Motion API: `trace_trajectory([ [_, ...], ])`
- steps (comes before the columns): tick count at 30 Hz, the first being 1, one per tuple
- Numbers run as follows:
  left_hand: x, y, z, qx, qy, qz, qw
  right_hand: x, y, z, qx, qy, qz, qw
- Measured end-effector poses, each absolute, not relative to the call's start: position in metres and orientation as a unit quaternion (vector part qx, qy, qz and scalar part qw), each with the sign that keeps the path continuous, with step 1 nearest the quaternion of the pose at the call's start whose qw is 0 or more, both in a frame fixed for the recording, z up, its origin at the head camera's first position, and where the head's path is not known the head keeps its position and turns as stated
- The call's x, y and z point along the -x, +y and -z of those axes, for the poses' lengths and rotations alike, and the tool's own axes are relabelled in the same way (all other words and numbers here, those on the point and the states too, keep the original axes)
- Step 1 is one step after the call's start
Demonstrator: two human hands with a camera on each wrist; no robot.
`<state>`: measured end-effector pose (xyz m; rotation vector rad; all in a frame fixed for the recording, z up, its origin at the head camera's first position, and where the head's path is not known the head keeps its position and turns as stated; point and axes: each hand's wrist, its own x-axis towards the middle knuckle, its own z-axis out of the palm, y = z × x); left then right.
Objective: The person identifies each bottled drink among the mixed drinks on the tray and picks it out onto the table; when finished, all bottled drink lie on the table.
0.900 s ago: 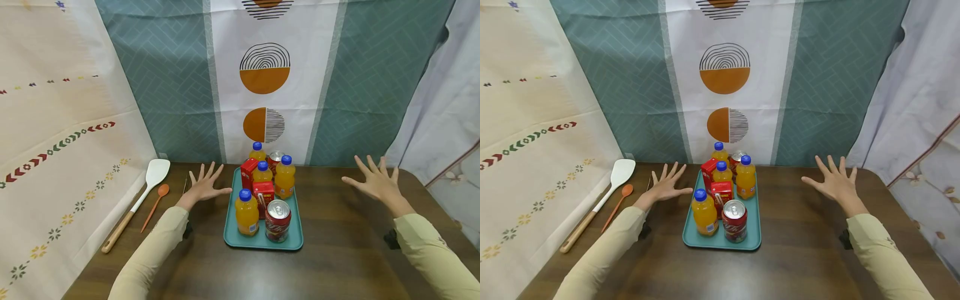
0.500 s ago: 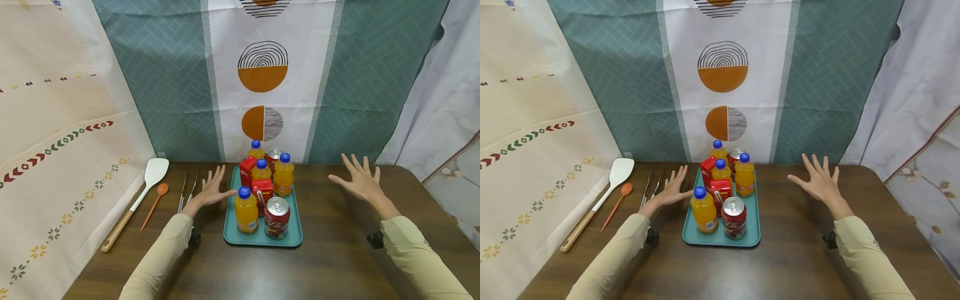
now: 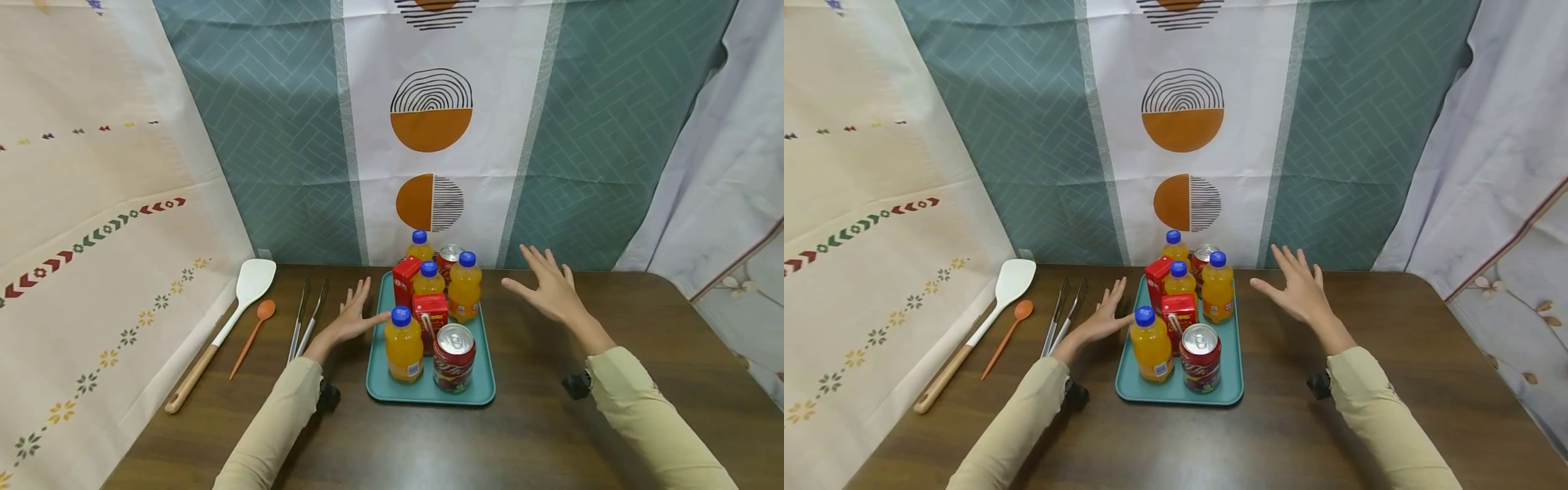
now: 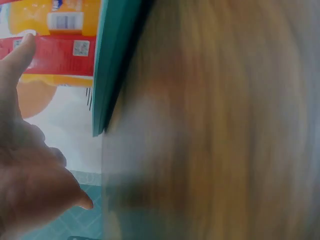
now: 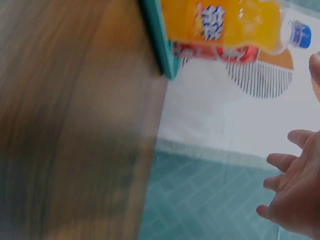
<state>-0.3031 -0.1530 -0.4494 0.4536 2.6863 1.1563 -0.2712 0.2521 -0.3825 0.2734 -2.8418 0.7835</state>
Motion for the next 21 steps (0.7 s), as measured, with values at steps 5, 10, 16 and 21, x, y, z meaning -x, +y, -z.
trace_trajectory([
  [5, 0.306, -0.147, 0.455, -0.149, 0.883, -0.434, 0.098, 0.276, 0.235, 0.381, -0.102, -0.945, -0.293, 0.101],
  [10, 0.309, -0.140, 0.464, -0.125, 0.851, -0.502, 0.090, 0.282, 0.221, 0.381, -0.119, -0.928, -0.334, 0.118],
  [16, 0.309, -0.139, 0.478, -0.119, 0.795, -0.591, 0.066, 0.288, 0.208, 0.379, -0.131, -0.909, -0.379, 0.116],
  [21, 0.311, -0.141, 0.485, -0.107, 0.754, -0.644, 0.076, 0.291, 0.201, 0.379, -0.124, -0.892, -0.422, 0.105],
])
